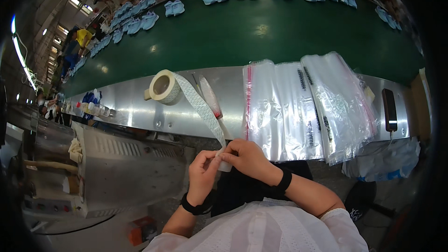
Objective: The person stands at a factory workstation and repeatedly applies adhesive labels to a stack of clear plastic bags. They peel a label from a roll, place it on a bag, and smooth it down. The person occasionally adjusts a nearby fan. Other workers are visible in the background handling shoes on a conveyor belt.
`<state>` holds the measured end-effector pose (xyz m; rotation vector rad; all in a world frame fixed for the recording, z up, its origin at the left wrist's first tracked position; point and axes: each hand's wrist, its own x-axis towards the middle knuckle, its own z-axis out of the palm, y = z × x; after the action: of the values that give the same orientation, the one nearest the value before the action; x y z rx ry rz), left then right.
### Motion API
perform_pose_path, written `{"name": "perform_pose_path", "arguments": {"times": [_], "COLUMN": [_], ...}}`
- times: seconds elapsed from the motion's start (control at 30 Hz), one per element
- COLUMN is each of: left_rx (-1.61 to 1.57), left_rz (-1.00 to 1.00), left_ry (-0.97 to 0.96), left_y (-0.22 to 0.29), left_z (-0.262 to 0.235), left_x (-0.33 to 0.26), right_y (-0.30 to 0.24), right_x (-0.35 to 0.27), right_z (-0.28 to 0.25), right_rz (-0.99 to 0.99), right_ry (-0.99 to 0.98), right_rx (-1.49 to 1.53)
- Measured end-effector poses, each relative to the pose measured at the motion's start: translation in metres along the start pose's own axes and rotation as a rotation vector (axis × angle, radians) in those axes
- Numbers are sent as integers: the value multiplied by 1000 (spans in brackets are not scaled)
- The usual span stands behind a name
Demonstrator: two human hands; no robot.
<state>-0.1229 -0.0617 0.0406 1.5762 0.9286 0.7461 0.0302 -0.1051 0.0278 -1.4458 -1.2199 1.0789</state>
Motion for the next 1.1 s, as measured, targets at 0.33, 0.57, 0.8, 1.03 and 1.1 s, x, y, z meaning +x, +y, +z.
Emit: {"name": "perform_pose_path", "arguments": {"times": [0.33, 0.57, 0.8, 1.03, 1.1], "left_rx": [-107, -262, 4, -415, -350], "left_rz": [-22, -446, -157, -371, -419], "left_ry": [95, -524, -537, -562, -536], "left_y": [16, 4, -12, 10, 5], "left_z": [-9, 21, 49, 80, 81], "left_x": [22, 60, 97, 118, 118], "right_y": [8, -1, 10, 19, 27], "right_x": [-31, -60, -51, -13, -10], "right_z": [-19, -57, -86, -84, -82], "right_rz": [-33, 19, 163, 181, 121], "right_ry": [58, 127, 327, 496, 577], "right_rx": [-233, -223, -56, -132, -206]}}
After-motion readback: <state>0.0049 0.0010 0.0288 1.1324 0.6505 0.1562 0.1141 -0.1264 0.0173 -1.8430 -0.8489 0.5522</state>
